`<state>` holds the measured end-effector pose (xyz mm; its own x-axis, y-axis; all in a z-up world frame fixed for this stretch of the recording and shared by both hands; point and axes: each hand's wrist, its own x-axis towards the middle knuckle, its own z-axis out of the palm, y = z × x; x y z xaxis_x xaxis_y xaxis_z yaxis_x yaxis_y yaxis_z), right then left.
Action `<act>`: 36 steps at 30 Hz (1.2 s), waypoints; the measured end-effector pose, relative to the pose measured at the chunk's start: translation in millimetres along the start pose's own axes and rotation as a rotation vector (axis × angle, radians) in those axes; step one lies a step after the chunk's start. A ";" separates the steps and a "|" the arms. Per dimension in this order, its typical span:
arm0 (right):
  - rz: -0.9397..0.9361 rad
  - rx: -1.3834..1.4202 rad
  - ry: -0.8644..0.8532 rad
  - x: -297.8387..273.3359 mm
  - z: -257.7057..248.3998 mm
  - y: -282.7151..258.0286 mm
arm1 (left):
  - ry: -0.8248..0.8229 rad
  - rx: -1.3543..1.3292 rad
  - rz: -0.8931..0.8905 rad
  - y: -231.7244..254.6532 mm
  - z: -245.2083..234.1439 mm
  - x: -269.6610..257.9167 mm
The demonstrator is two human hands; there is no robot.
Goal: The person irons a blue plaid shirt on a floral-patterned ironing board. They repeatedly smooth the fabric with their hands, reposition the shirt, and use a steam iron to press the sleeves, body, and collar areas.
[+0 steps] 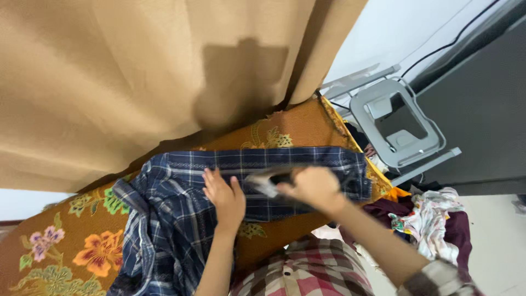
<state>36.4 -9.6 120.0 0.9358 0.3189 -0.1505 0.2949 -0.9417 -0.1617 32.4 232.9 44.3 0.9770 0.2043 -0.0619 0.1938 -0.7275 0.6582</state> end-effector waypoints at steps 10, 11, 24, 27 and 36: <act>0.086 -0.089 -0.287 -2.7 -4.8 53.9 | -0.020 -0.048 0.086 21.8 28.8 -6.2; 0.093 -0.103 -0.183 2.3 -9.8 67.7 | -0.038 -0.031 0.088 19.5 35.4 -11.4; 0.056 0.090 -0.002 -50.1 10.7 46.9 | 0.077 0.070 0.203 -1.1 60.9 -32.0; 0.060 0.094 0.120 -89.5 24.7 44.1 | 0.059 0.175 0.186 -1.3 61.4 -31.7; 0.425 0.282 -0.067 -34.5 -38.4 72.3 | 0.025 0.300 0.125 2.5 66.6 -28.4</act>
<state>32.8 -92.8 151.0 0.9446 -0.0709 -0.3204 -0.1809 -0.9272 -0.3280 11.1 181.7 -2.3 0.9931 0.1143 0.0268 0.0935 -0.9078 0.4089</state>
